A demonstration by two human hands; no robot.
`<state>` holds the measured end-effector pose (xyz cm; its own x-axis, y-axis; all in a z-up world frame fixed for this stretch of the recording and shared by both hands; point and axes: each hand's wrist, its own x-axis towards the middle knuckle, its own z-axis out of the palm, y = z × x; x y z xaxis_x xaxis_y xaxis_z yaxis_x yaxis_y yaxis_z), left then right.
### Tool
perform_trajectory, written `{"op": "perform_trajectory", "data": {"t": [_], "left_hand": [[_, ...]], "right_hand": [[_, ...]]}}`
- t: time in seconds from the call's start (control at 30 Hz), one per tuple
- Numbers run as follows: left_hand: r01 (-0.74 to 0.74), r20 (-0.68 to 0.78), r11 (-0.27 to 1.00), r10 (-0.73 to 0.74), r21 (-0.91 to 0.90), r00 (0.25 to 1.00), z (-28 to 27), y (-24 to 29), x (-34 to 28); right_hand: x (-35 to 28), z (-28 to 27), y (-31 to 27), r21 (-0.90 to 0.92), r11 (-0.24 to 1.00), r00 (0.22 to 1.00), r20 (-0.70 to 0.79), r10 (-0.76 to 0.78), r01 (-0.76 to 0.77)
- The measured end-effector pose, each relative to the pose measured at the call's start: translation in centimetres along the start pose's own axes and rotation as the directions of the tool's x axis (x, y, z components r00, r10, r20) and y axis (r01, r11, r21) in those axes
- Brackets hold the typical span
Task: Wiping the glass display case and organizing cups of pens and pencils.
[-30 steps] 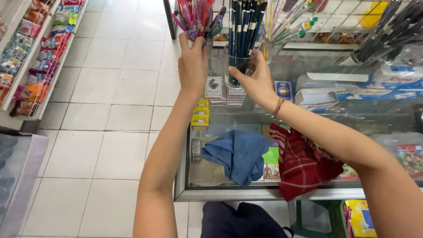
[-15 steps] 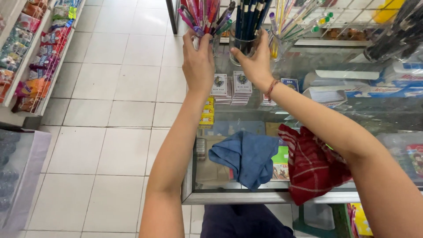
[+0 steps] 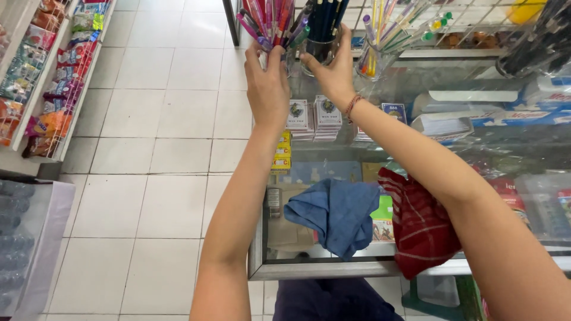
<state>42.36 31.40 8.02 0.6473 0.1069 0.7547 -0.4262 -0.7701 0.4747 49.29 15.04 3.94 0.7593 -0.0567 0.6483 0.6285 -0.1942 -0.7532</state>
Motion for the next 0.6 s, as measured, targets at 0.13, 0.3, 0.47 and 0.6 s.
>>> {"op": "perform_trajectory", "data": {"t": [0.13,0.3,0.47,0.6], "left_hand": [[-0.003,0.008,1.0,0.003,-0.011,1.0,0.0,-0.1,-0.1],[-0.016,0.008,1.0,0.016,-0.001,1.0,0.0,-0.4,-0.2],[-0.026,0.022,1.0,0.026,-0.008,0.999,-0.3,-0.3,-0.1],[-0.003,0.029,1.0,0.003,-0.02,1.0,-0.4,-0.2,0.0]], "right_hand": [[-0.5,-0.2,0.3,0.045,0.998,0.999,0.003,0.033,-0.033],[-4.8,-2.5,-3.2,-0.12,0.955,0.963,-0.033,0.269,-0.271],[-9.3,-9.7,-8.1,-0.087,0.863,0.861,0.079,0.503,-0.497],[-6.6,-14.5,-4.0,-0.222,0.898,0.925,-0.088,0.37,-0.38]]}}
